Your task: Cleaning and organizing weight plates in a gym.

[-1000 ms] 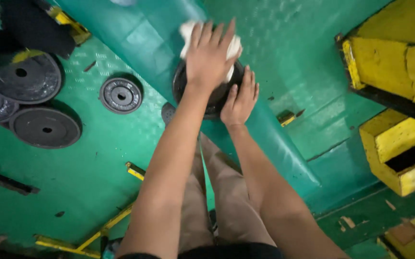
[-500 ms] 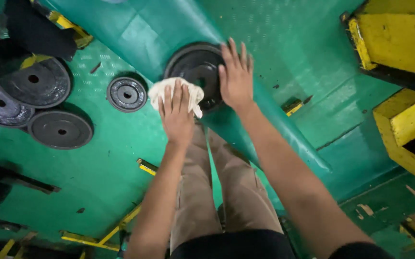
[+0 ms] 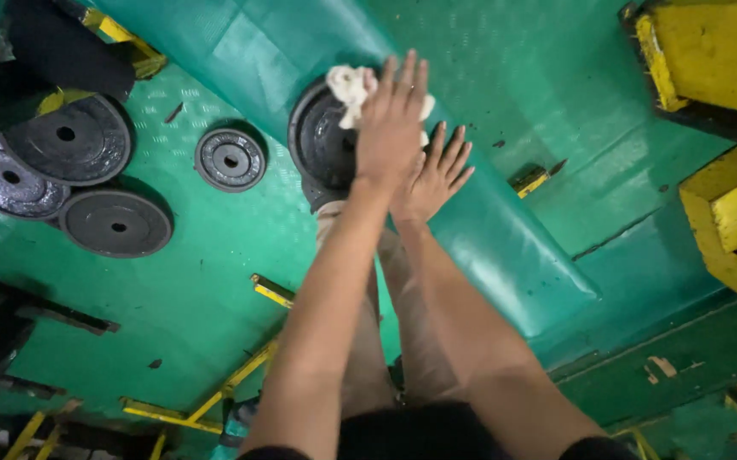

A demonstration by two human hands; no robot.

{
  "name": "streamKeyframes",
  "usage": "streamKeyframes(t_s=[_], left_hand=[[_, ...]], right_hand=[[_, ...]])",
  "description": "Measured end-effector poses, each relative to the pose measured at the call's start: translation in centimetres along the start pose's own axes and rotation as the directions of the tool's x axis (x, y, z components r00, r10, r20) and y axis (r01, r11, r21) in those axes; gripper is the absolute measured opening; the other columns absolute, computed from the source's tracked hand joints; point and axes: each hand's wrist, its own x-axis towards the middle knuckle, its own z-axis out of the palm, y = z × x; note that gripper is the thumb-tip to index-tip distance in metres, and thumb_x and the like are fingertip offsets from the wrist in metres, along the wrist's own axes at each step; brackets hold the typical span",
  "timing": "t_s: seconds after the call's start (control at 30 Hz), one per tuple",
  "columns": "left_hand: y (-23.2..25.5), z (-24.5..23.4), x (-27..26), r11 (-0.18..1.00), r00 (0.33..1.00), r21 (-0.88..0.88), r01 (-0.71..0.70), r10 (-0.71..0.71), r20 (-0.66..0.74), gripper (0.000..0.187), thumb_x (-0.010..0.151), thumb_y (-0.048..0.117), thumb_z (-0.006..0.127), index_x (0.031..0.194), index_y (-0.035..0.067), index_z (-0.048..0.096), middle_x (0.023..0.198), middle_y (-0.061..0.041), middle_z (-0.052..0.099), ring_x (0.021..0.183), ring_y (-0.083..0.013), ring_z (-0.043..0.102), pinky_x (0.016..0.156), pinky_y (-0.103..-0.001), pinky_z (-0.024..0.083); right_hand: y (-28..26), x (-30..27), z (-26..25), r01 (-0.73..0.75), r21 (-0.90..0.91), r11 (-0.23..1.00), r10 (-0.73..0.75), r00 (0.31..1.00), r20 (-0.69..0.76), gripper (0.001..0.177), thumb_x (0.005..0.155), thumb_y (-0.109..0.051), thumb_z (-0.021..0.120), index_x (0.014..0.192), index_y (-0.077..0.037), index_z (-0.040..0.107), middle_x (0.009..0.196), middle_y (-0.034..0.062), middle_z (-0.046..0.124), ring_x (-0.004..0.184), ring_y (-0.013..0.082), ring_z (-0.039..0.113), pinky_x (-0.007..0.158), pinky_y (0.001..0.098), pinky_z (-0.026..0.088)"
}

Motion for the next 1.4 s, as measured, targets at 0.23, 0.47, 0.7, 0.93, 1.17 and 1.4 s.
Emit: streamKeyframes(t_s=[0.23,0.47,0.7,0.93,1.17,1.4], left_hand=[[-0.9,-1.0,-8.5,0.940,0.991,-0.320,-0.116,0.130,0.022,0.078,0.096,0.033,0.063,0.161,0.004,0.032,0.170,-0.014,0.025,0.159,-0.0335,0.023,0.130,-0.055,0.018],[-2.6,-3.4,-13.0,0.972,0.972,-0.225,0.073,-0.120,-0.203,0.071,0.105,0.048,0.050,0.160,0.008,0.030,0.168,-0.024,0.019,0.157,-0.0471,0.013,0.125,-0.066,0.012],[-4.8,-0.5,-6.9,0.683,0.618,-0.565,0.463,-0.706,-0.347,0.065,0.113,0.044,0.044,0.163,0.004,0.033,0.172,-0.028,0.021,0.161,-0.0475,0.024,0.133,-0.059,0.021],[-3.8,-1.1,-5.3,0.616,0.500,-0.610,0.498,-0.779,-0.379,0.068,0.110,0.046,0.050,0.161,0.004,0.034,0.169,-0.027,0.026,0.150,-0.0503,0.041,0.121,-0.053,0.041],[-3.7,-1.1,-4.8,0.496,0.437,-0.572,0.653,-0.864,-0.251,0.072,0.106,0.053,0.052,0.164,0.015,0.030,0.171,-0.021,0.027,0.140,-0.0498,0.051,0.101,-0.054,0.054],[-3.5,-1.3,-4.4,0.491,0.416,-0.561,0.666,-0.869,-0.268,0.067,0.110,0.052,0.045,0.166,0.018,0.028,0.170,-0.023,0.030,0.130,-0.0512,0.057,0.095,-0.056,0.055]], right_hand=[[0.6,0.0,1.3,-0.032,-0.136,0.990,0.031,0.999,-0.012,0.059,0.109,-0.045,0.042,0.165,-0.028,0.031,0.174,0.0023,0.019,0.162,0.0291,0.015,0.130,0.0565,0.004],[1.2,0.1,-0.3,-0.003,-0.061,0.998,0.002,1.000,-0.019,0.069,0.098,-0.010,0.053,0.163,-0.029,0.041,0.174,0.0015,0.032,0.163,0.0256,0.026,0.134,0.0531,0.012],[-6.7,1.2,-6.5,0.598,0.302,0.743,-0.664,0.713,0.223,0.043,0.092,-0.022,0.070,0.134,-0.018,0.061,0.148,0.0076,0.055,0.146,0.0349,0.046,0.128,0.0564,0.023],[-9.4,7.9,-3.7,0.863,0.177,0.474,-0.880,0.469,0.074,0.040,0.092,-0.028,0.073,0.130,-0.020,0.070,0.134,0.0102,0.061,0.118,0.0336,0.059,0.099,0.0486,0.046],[-7.3,8.0,-2.8,0.772,0.230,0.593,-0.785,0.618,-0.049,0.034,0.091,-0.006,0.070,0.124,-0.014,0.071,0.119,0.0164,0.062,0.104,0.0354,0.063,0.090,0.0452,0.053],[0.6,1.9,-5.2,0.716,0.245,0.653,-0.746,0.664,0.047,0.026,0.089,-0.007,0.071,0.114,-0.013,0.076,0.110,0.0169,0.063,0.092,0.0353,0.064,0.077,0.0454,0.051]])
